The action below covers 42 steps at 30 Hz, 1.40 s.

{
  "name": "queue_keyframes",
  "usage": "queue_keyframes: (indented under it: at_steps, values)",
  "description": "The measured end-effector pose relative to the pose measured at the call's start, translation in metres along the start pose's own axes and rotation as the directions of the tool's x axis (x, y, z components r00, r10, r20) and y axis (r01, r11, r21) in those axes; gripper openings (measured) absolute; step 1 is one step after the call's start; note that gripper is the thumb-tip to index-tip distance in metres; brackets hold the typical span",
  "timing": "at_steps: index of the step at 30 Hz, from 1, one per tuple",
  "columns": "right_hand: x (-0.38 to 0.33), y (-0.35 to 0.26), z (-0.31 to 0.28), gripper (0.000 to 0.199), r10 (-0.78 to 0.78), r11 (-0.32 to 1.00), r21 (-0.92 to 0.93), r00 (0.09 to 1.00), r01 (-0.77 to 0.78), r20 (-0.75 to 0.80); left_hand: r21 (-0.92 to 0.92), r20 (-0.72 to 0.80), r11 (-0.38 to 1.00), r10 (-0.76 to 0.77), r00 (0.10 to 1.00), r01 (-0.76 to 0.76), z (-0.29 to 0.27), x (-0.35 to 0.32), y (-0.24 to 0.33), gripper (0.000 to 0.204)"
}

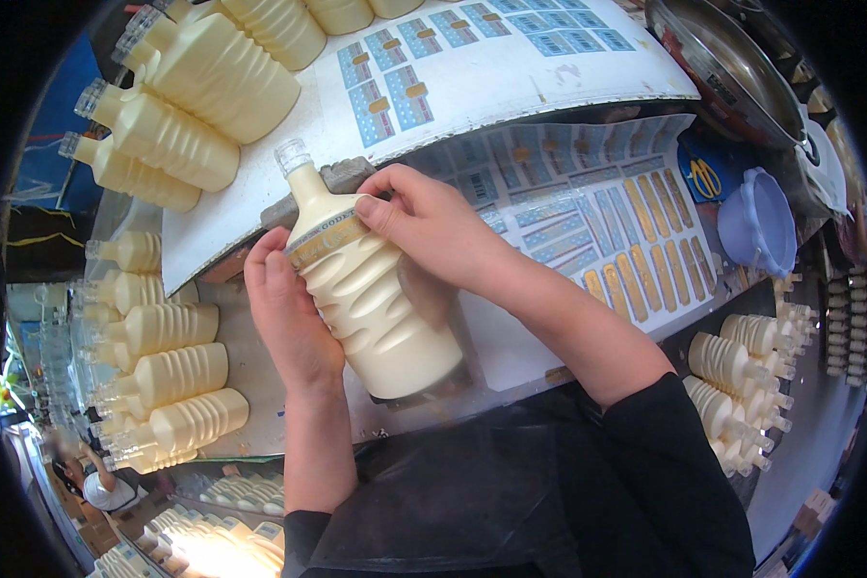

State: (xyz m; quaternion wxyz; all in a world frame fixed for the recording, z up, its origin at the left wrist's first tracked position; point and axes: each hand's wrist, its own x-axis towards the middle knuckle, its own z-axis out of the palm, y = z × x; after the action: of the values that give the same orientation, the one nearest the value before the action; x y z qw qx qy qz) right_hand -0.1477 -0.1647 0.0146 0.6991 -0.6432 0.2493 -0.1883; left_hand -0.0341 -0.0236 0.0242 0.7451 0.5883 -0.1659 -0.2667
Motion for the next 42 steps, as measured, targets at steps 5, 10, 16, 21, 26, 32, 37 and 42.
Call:
queue_keyframes:
  at_steps: [5,10,16,21,26,32,37,42]
  values:
    - [-0.001,-0.0066,0.001,0.029,0.037,0.998,-0.056,0.999,-0.037,-0.001,0.126,0.041,0.992,-0.007,0.999,0.002,0.0087,0.0008,0.0047,0.042]
    - [-0.0002,-0.007,0.001,0.028,0.025,0.998,-0.063,1.0,-0.026,-0.016,0.118,0.038,0.993,-0.019,0.999,0.014,0.0084,0.0019,0.0037,0.043]
    - [0.0001,-0.0032,0.0017,0.027,0.026,0.999,-0.02,0.999,-0.026,-0.02,0.11,0.033,0.994,-0.012,0.999,0.008,0.0103,0.0015,0.0038,0.033]
    - [0.0013,-0.0028,0.0017,0.026,0.032,0.999,-0.018,0.999,-0.032,-0.014,0.09,0.043,0.996,-0.018,0.999,0.014,0.0076,0.0024,0.0023,0.043]
    - [0.001,-0.0003,0.0015,0.027,-0.024,0.999,0.044,0.999,0.025,-0.023,0.021,0.037,0.998,-0.052,0.998,0.052,0.0077,0.0018,0.0034,0.043]
    - [0.0002,-0.0032,0.0008,0.027,0.026,0.999,-0.047,1.0,-0.026,0.005,0.068,0.034,0.997,-0.042,0.999,0.04,0.0072,0.0026,0.0006,0.044]
    - [-0.0003,-0.0042,0.0011,0.027,0.026,0.999,-0.044,1.0,-0.027,-0.009,0.077,0.04,0.996,-0.054,0.998,0.051,0.0094,0.0016,0.0039,0.044]
    - [0.0006,-0.001,0.0011,0.027,0.011,0.999,-0.037,1.0,-0.011,-0.012,0.058,0.037,0.997,-0.056,0.998,0.054,0.0088,0.0024,0.0024,0.045]
